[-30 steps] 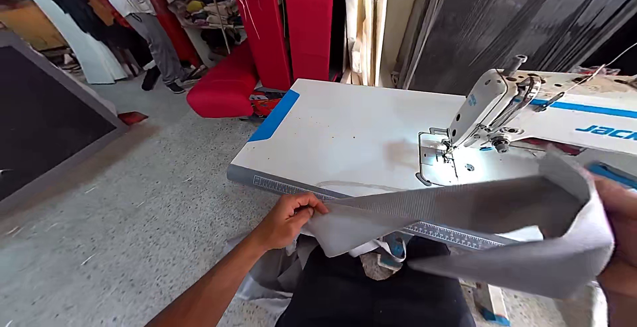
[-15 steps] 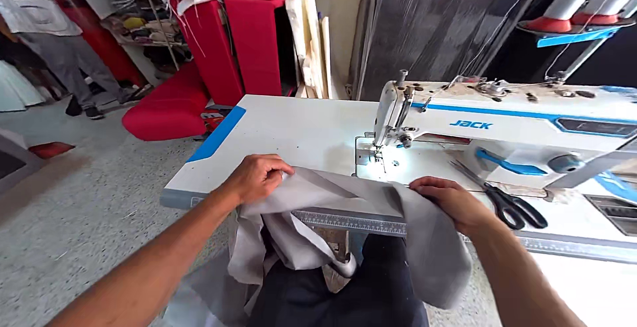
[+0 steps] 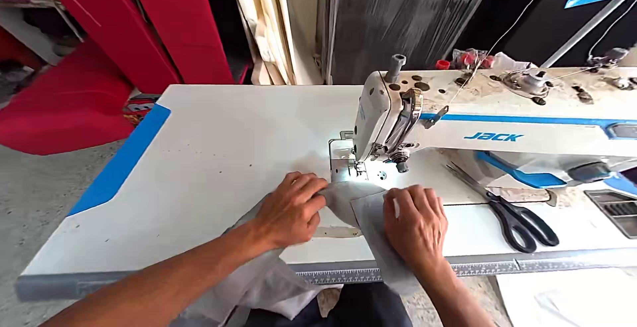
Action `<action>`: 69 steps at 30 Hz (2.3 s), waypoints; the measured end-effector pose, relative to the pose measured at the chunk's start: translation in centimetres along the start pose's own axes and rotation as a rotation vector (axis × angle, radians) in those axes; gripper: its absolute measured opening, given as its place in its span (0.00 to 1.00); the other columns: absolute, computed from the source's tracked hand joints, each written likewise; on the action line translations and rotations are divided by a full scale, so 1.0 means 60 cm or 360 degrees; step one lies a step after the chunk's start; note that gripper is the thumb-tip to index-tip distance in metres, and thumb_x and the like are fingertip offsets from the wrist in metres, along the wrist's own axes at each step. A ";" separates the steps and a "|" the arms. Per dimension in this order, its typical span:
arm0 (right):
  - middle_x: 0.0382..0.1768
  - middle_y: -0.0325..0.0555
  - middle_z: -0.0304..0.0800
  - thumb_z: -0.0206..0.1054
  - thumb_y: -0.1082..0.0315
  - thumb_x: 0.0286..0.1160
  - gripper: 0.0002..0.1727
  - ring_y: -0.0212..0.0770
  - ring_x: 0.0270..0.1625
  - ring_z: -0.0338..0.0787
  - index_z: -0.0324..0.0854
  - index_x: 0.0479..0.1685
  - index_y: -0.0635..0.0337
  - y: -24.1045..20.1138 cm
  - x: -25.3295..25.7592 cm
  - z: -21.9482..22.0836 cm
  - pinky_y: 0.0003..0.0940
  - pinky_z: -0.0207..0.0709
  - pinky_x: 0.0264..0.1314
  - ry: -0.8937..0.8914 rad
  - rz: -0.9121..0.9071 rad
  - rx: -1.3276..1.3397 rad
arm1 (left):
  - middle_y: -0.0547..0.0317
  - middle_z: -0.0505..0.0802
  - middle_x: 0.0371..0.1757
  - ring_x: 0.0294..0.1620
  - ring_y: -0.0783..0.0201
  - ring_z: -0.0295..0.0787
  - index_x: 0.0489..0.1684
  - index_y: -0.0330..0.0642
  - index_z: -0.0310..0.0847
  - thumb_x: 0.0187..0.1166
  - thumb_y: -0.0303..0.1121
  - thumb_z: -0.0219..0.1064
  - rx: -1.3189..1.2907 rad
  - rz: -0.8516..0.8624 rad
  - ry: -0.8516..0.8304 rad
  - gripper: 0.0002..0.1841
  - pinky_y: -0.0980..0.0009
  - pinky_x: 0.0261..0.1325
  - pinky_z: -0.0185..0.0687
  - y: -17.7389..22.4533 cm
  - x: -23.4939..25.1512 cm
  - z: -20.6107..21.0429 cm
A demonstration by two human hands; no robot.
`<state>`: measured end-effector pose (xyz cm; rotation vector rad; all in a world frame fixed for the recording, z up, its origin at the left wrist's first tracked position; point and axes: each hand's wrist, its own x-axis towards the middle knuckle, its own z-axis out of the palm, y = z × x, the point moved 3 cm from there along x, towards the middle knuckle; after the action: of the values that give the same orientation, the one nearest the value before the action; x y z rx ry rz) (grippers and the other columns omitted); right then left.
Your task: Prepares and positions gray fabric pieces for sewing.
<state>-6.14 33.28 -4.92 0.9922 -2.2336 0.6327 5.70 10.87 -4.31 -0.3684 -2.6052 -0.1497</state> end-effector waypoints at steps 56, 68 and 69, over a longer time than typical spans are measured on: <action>0.28 0.37 0.83 0.72 0.55 0.75 0.11 0.39 0.32 0.85 0.90 0.30 0.51 -0.010 0.048 0.015 0.45 0.80 0.33 -0.1069 0.0177 0.0431 | 0.59 0.94 0.58 0.68 0.59 0.86 0.48 0.47 0.89 0.84 0.32 0.53 -0.0409 0.0603 0.0114 0.14 0.60 0.75 0.77 0.082 0.006 0.018; 0.79 0.48 0.78 0.64 0.24 0.67 0.44 0.50 0.85 0.72 0.73 0.79 0.41 0.087 -0.193 -0.117 0.60 0.58 0.87 -0.0438 0.0066 0.0095 | 0.70 0.85 0.77 0.83 0.66 0.73 0.69 0.54 0.85 0.89 0.45 0.47 -0.0556 0.0337 -0.0438 0.22 0.62 0.82 0.68 0.065 0.028 0.050; 0.76 0.43 0.81 0.64 0.31 0.73 0.34 0.46 0.83 0.74 0.76 0.74 0.37 0.097 -0.203 -0.112 0.55 0.60 0.86 -0.0360 -0.0002 0.0078 | 0.69 0.85 0.77 0.83 0.65 0.73 0.69 0.55 0.86 0.88 0.45 0.48 -0.0557 0.0335 -0.0448 0.22 0.62 0.82 0.68 0.066 0.028 0.050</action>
<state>-1.90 46.96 -9.63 1.1391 -2.4229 0.6025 4.03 15.55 -5.94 -0.8378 -2.7895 -0.5168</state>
